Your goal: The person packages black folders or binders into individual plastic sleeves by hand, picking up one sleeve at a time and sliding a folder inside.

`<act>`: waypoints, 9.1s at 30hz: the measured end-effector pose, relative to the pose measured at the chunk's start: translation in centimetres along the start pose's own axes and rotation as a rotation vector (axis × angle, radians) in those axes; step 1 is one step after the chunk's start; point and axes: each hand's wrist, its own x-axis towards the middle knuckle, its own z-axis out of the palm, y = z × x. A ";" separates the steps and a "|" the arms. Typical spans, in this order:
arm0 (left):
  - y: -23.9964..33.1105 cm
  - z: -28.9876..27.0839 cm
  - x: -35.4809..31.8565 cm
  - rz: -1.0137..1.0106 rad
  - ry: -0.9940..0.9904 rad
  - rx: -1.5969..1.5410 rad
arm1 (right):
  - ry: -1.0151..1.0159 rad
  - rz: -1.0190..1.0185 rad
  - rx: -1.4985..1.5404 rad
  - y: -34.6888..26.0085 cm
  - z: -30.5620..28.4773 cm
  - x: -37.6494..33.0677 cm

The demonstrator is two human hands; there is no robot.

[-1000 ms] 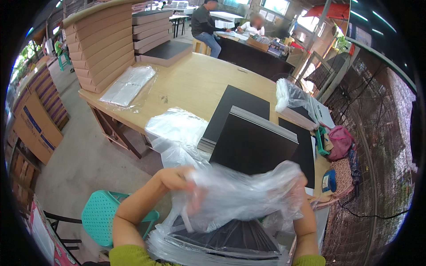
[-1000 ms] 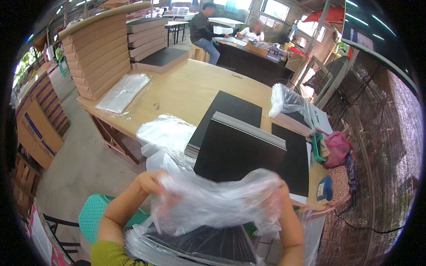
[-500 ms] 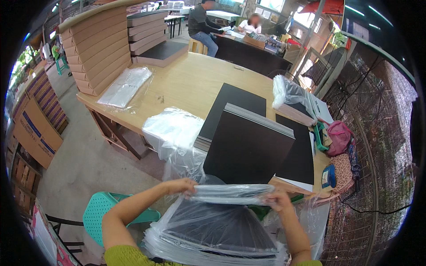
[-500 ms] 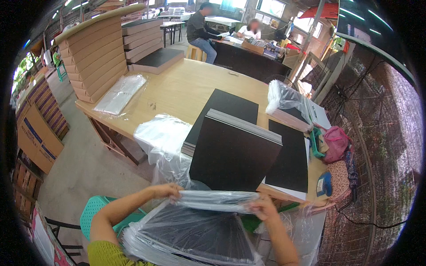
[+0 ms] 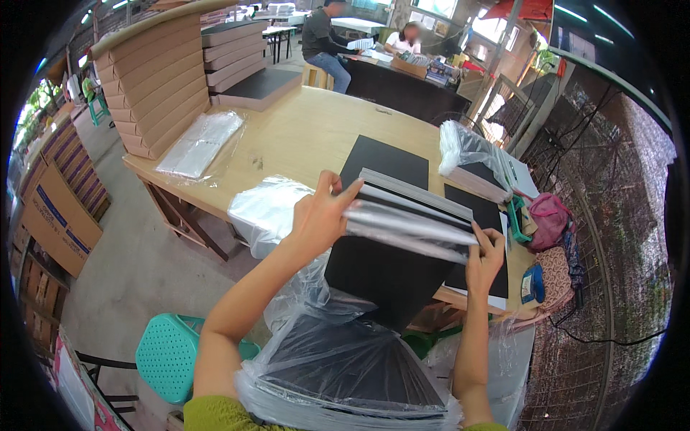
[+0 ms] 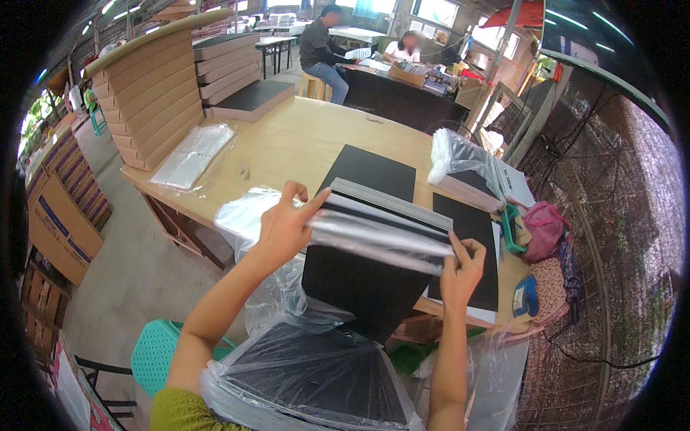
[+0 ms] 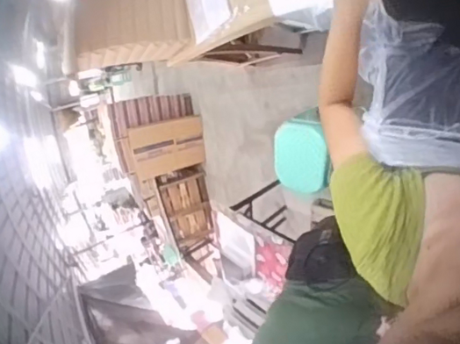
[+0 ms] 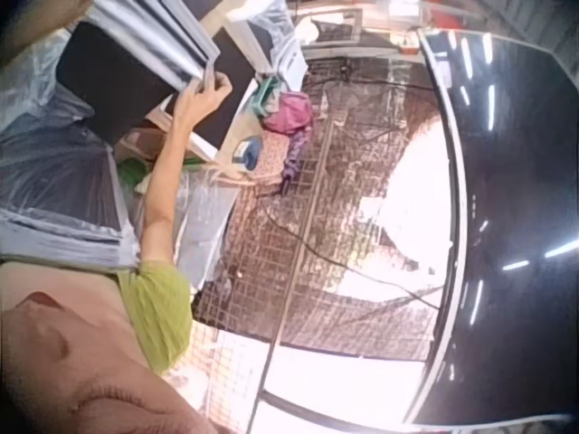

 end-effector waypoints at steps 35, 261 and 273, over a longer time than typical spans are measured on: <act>-12.1 13.9 -23.1 -0.817 -0.904 -1.007 | -0.891 0.917 0.906 4.1 -3.5 -20.5; -16.1 18.9 -24.5 -1.052 -0.859 -1.105 | -0.730 1.278 0.719 16.6 3.8 -27.1; -12.3 18.9 -24.8 -0.887 -0.338 0.000 | -0.677 1.323 0.712 16.0 4.3 -27.9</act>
